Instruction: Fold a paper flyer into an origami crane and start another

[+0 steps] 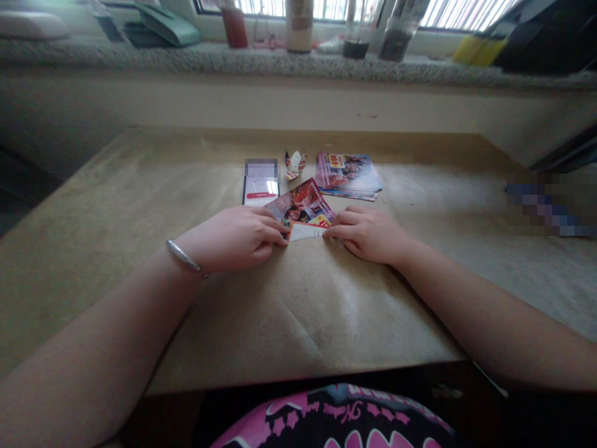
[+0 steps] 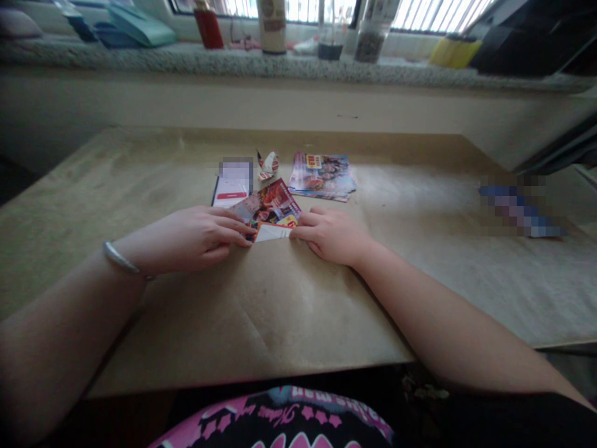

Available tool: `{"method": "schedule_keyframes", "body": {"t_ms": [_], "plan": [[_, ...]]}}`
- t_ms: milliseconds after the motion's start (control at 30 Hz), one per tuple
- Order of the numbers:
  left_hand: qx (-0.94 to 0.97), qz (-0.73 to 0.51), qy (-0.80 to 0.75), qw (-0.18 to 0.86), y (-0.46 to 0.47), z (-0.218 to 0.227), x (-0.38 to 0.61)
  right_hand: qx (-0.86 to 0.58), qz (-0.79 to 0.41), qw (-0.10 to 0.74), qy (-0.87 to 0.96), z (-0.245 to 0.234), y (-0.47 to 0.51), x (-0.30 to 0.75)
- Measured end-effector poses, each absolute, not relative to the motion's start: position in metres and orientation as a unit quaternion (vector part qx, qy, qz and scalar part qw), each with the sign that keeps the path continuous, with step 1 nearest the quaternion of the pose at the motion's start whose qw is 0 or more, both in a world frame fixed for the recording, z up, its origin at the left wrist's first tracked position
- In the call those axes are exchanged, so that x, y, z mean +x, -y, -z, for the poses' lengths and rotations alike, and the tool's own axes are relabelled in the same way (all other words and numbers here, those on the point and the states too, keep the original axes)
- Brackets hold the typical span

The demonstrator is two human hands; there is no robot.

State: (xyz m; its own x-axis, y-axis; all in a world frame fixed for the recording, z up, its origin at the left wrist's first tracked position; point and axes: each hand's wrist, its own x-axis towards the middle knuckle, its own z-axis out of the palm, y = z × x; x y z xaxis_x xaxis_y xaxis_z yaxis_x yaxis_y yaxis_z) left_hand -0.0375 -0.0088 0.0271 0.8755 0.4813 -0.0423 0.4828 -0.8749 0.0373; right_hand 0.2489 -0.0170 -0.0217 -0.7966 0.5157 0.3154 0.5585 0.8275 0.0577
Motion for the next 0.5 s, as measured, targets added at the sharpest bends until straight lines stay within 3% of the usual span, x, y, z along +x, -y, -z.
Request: {"method": "schedule_keyframes", "body": {"t_ms": [500], "plan": [[0.967,0.021,-0.255,0.013,0.0102,-0.0309,-0.0469,-0.283,0.064,0.159,0.944,0.0225,0.0169,0.2495]]}}
